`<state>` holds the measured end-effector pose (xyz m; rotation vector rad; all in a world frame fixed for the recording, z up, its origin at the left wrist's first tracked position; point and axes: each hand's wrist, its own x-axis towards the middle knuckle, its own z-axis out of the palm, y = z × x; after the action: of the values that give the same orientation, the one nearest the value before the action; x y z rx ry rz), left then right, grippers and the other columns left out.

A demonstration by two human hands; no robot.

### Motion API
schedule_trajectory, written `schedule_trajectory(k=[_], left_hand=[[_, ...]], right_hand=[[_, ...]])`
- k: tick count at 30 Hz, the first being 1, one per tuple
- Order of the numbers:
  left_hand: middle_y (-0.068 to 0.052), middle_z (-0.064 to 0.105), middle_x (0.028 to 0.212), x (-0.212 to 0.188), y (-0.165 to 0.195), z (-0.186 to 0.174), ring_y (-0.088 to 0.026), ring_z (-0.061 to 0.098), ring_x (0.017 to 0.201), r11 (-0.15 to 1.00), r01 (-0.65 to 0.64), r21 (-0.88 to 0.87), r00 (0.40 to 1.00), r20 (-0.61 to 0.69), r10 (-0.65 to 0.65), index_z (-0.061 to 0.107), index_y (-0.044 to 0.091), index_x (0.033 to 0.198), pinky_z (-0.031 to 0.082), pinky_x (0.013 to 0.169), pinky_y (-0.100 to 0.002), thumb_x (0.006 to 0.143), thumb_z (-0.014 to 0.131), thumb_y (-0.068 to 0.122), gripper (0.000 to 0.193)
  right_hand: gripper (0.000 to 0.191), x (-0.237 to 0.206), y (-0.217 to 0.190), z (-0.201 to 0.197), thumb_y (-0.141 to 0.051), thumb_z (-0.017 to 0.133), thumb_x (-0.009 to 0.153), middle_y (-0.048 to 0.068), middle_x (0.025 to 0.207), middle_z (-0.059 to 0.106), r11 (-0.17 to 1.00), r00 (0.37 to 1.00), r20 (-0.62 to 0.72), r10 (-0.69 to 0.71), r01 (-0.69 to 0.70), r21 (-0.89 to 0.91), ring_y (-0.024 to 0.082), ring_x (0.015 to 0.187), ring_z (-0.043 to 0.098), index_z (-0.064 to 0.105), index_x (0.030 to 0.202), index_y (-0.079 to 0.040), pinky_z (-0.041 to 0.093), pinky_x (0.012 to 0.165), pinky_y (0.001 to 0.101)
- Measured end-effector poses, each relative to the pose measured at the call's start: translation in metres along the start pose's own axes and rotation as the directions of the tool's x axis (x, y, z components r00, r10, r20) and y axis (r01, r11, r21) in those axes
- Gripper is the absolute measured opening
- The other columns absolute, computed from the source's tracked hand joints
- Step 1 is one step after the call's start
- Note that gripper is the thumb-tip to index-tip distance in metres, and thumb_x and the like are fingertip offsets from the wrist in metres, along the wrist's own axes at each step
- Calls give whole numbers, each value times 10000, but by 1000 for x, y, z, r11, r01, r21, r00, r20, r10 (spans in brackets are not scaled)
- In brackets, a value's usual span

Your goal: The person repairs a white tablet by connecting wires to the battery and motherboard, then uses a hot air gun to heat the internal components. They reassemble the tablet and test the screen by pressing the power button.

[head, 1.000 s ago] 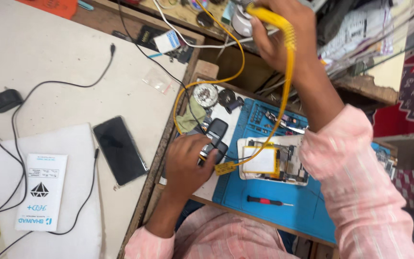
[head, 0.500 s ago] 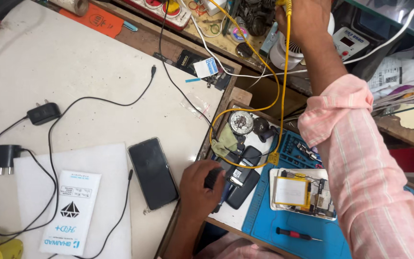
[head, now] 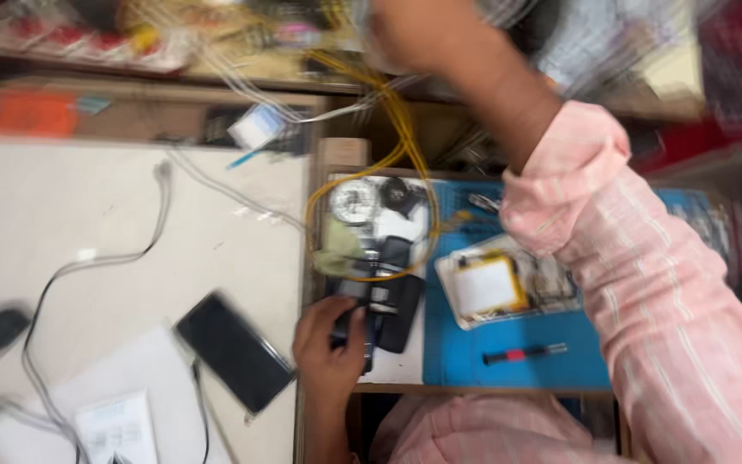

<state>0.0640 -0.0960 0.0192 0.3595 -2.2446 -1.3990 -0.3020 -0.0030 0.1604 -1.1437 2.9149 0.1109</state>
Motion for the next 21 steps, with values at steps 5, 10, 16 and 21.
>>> schedule_trajectory(k=[5, 10, 16, 21], left_hand=[[-123, 724, 1100, -6, 8, 4, -310, 691, 1025, 957, -185, 223, 982, 70, 174, 709, 47, 1100, 537, 920, -390, 825, 814, 66, 295], [-117, 684, 1197, -3, 52, 32, -330, 635, 1130, 903, -362, 231, 907, 311, 284, 687, 72, 1167, 466, 1008, -440, 744, 877, 208, 483], [-179, 485, 1484, -2, 108, 129, -397, 451, 1366, 808, -576, 125, 568, 772, 286, 574, 126, 1415, 342, 1130, -539, 659, 920, 343, 860], [-168, 472, 1503, 5, 118, 165, -388, 448, 1366, 786, -588, 194, 537, 820, 199, 557, 125, 1412, 349, 1117, -530, 575, 933, 323, 939]], right_hand=[[418, -177, 43, 33, -267, 742, 871, 126, 1301, 675, 963, 825, -508, -247, 267, -33, 331, 1263, 616, 679, 1258, -121, 458, 1046, 515], [369, -344, 75, 71, -185, 791, 912, 114, 1324, 680, 879, 876, -418, 242, -15, 476, 318, 1280, 612, 698, 1257, -92, 463, 1098, 457], [347, -455, 56, 121, -44, 772, 863, 91, 1220, 725, 668, 769, -317, 555, -185, 721, 301, 1187, 687, 693, 1200, -75, 534, 1018, 399], [291, -473, 38, 140, -47, 770, 850, 87, 1190, 729, 590, 727, -307, 614, -164, 790, 279, 1145, 694, 725, 1135, -77, 546, 984, 378]])
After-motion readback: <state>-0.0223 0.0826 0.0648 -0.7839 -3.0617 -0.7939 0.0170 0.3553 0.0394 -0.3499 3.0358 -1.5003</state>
